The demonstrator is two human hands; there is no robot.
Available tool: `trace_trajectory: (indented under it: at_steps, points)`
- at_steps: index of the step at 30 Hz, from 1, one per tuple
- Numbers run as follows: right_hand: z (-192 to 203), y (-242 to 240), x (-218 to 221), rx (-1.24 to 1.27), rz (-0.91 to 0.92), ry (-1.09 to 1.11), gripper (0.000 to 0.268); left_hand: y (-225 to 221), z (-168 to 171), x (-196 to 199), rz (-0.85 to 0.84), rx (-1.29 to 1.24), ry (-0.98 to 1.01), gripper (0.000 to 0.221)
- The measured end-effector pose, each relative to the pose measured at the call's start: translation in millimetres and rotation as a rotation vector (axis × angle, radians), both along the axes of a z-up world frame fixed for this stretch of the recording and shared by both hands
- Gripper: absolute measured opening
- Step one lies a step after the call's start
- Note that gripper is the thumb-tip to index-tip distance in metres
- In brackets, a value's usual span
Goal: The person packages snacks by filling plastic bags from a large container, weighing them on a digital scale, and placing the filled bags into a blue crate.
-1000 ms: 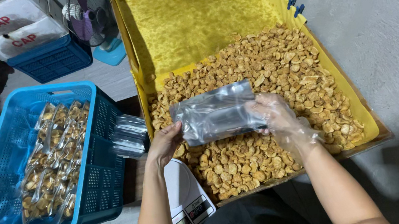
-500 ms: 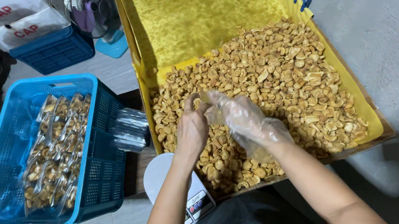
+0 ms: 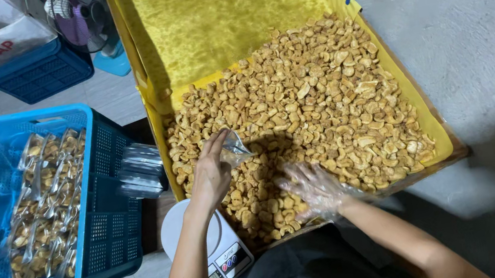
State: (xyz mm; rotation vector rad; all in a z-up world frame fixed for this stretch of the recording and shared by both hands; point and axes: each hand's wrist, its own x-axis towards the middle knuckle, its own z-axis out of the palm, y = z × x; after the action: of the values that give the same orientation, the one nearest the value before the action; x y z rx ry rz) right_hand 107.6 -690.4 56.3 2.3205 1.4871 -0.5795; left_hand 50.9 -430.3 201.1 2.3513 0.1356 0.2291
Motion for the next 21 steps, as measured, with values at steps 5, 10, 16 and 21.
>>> trace_trajectory:
  at_steps: [5, 10, 16, 21]
  points:
    - [0, 14, 10, -0.080, -0.131, 0.130, 0.102, -3, -4, 4, -0.003, -0.050, -0.001, 0.073]
    - [5, 12, 6, 0.015, -0.236, 0.242, 0.083, -10, -7, 3, -0.031, -0.092, 0.020, 0.072]
    - [6, 37, 5, 0.018, -0.541, 0.238, 0.056, -15, 4, -1, -0.003, -0.086, 0.073, 0.070]
    - [-3, 15, 11, 0.292, -0.766, 0.464, 0.056, -15, 1, 4, -0.011, -0.074, 0.137, 0.072]
